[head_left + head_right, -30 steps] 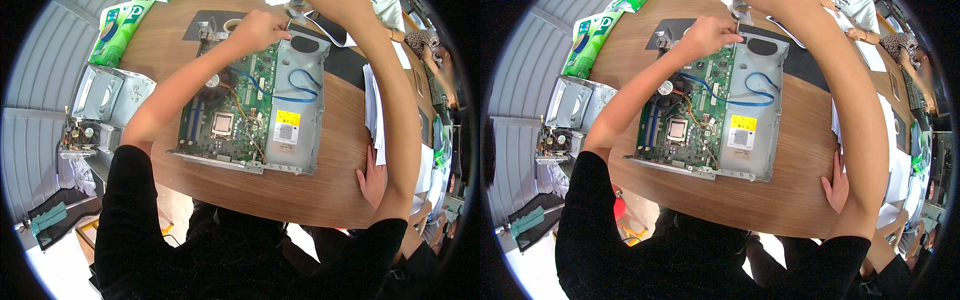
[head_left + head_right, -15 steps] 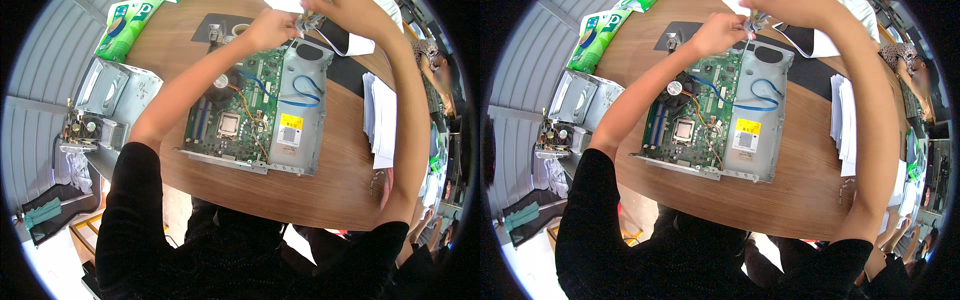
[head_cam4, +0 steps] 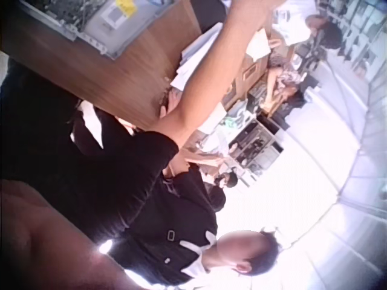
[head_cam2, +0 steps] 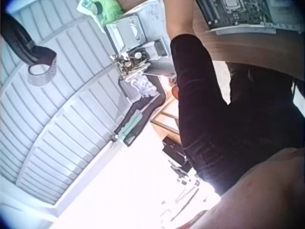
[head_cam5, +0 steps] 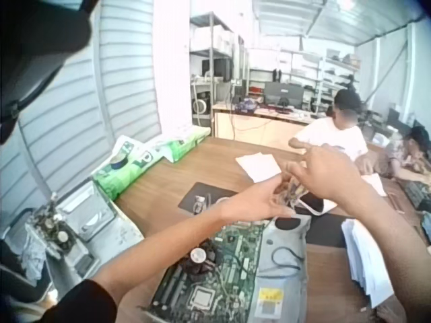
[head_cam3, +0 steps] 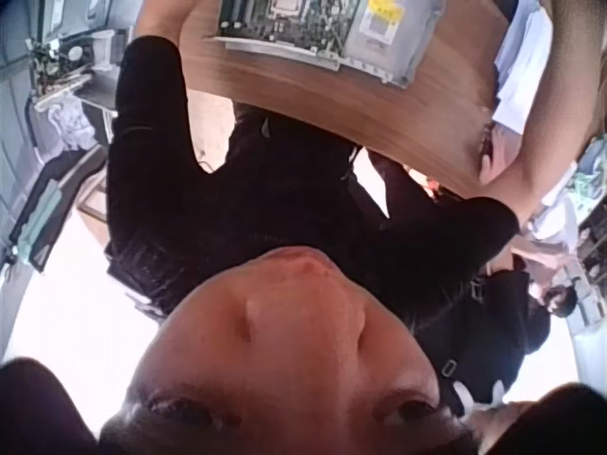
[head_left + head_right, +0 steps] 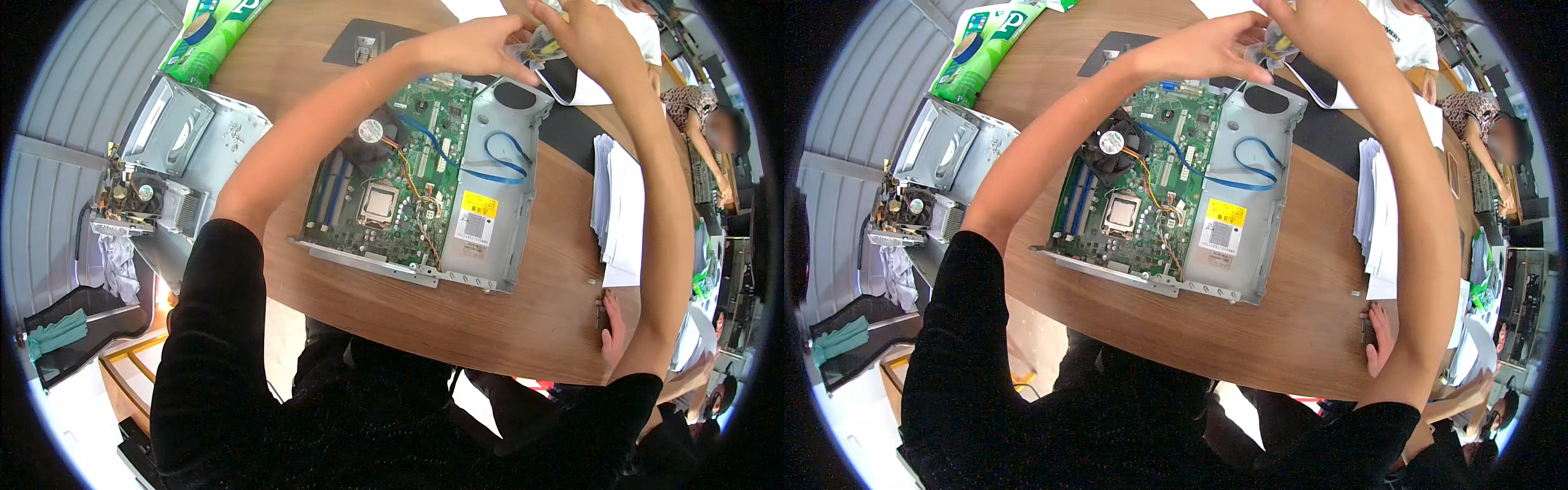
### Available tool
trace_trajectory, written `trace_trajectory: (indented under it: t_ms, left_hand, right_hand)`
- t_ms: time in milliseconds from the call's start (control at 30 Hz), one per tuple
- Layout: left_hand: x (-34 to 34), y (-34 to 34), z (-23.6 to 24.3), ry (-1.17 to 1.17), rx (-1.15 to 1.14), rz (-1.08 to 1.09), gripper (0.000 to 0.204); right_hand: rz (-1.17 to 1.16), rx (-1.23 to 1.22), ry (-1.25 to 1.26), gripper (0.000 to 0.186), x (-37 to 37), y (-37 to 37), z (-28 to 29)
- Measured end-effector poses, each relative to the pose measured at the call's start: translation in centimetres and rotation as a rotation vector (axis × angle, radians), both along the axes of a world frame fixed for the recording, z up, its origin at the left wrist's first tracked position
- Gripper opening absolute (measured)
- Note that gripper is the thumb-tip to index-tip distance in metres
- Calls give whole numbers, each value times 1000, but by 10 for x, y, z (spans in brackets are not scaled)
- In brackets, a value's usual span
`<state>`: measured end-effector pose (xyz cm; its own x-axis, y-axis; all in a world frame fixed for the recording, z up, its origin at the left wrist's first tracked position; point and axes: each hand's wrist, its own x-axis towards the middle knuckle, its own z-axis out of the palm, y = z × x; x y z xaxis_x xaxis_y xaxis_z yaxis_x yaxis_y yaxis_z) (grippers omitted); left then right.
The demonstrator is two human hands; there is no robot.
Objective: The person uses a screwdriver to remove screws from a computer motherboard and disconnects internal wires while the motherboard remains in the case on a wooden table.
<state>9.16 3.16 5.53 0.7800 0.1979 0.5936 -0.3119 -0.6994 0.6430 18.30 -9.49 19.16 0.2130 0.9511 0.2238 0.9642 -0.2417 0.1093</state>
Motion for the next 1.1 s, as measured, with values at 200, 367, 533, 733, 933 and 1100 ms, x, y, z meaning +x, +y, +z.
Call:
trace_trajectory:
  t_ms: [200,367,533,733,933,1100]
  left_hand:
    - [3,29,-1,142,-292,-148,56]
    - [-1,-4,9,180,1,110,51]
    - [-9,19,8,-9,-468,-405,50]
    - [-2,4,22,-40,-119,20,54]
    - [-4,24,-3,143,-137,-116,50]
    - [4,10,3,201,-137,97,61]
  right_hand:
    - [268,26,117,47,-6,-7,9]
    - [-92,186,-5,46,-8,0,-6]
    - [406,121,28,48,-33,-11,7]
    - [13,171,-41,50,-6,0,1]
    - [186,-4,191,41,-27,1,11]
    - [38,179,-127,40,-29,13,-11]
